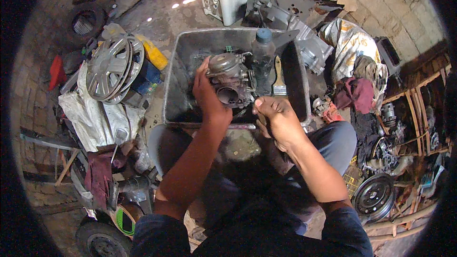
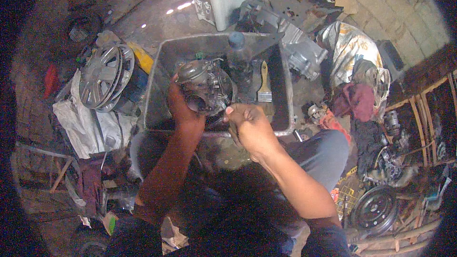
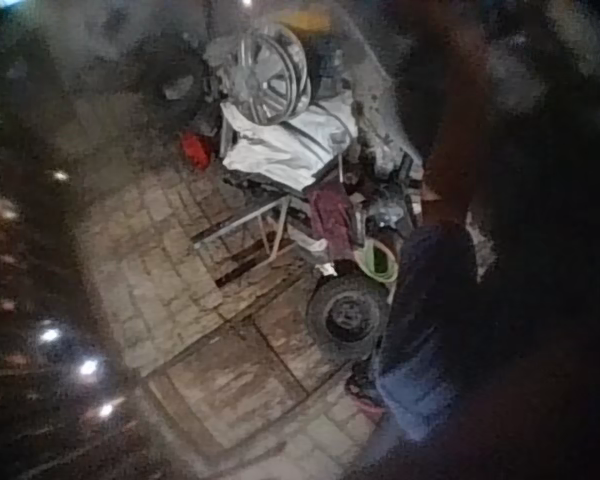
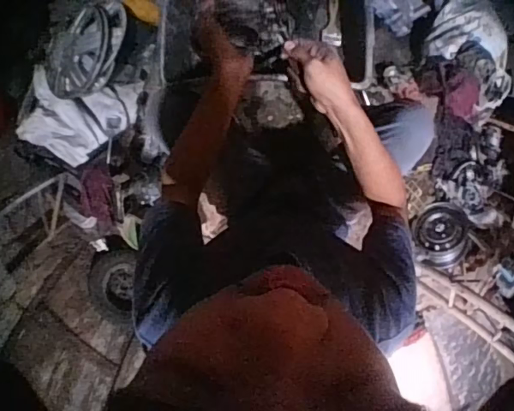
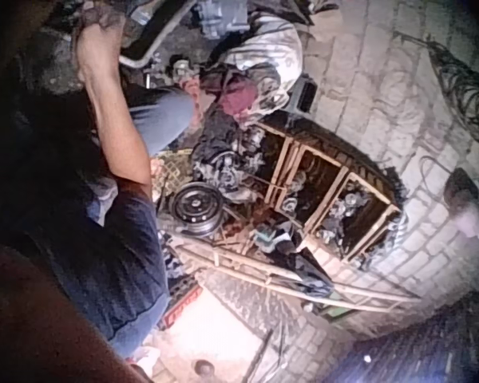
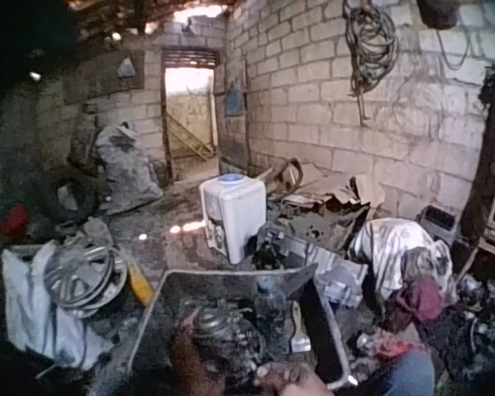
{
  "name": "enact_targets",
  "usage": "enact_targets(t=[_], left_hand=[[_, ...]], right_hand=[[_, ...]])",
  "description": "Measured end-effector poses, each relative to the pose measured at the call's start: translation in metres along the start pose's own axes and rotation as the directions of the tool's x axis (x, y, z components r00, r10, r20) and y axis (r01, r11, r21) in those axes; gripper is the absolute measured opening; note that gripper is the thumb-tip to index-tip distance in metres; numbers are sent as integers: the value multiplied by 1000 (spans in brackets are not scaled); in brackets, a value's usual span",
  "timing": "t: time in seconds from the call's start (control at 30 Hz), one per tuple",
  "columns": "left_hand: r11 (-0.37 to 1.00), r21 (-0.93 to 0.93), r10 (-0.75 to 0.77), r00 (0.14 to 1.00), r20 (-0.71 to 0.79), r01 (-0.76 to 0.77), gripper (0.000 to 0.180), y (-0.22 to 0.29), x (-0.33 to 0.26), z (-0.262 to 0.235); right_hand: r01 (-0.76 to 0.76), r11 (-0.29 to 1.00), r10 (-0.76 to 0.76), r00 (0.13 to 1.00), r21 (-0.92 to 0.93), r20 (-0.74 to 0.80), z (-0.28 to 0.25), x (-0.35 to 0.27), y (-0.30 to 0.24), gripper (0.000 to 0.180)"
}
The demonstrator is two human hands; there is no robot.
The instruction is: The person cleans a carburetor by pouring liquid from a plastic bottle into a metal tray and scrubbing the part with a brush. They repeatedly rotate the carburetor to access different surfaces, occasionally rinsing it with more liquid.
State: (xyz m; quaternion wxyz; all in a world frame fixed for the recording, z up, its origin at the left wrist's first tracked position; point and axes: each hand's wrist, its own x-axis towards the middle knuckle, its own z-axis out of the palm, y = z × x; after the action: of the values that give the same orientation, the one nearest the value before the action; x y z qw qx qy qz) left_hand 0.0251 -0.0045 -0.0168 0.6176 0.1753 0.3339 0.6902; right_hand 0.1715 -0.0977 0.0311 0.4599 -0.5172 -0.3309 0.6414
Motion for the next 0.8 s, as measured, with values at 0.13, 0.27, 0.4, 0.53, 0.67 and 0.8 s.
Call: enact_targets(t=[0.13, 0.27, 0.4, 0.53, 0.67, 0.8], left_hand=[[793, 460, 354, 917, 185, -399, 41, -5, -8, 1], [976, 153, 147, 988, 44, -152, 34, -1, 3, 1], [991, 54, 118, 993, 12, -119, 33, 6, -4, 17], [944, 184, 248, 958, 145, -273, 34, 10, -11, 7], [982, 83, 160, 983, 85, -167, 35, 13, -6, 16], [985, 10, 168, 980, 104, -170, 37, 19, -11, 23]], right_hand=[[83, 990, -94, 991, -111, -95, -11, 11, -3, 29], [2, 998, 1, 999, -64, 53, -7, 1, -3, 32], [56, 980, -79, 990, -189, -115, -7, 6, -8, 31], [23, 993, -24, 1000, -117, -3, -8, 0, -7, 33], [219, 891, -264, 963, -397, -61, -14, 4, -9, 29], [292, 795, -372, 927, -531, -48, -12, -7, -14, 28]])
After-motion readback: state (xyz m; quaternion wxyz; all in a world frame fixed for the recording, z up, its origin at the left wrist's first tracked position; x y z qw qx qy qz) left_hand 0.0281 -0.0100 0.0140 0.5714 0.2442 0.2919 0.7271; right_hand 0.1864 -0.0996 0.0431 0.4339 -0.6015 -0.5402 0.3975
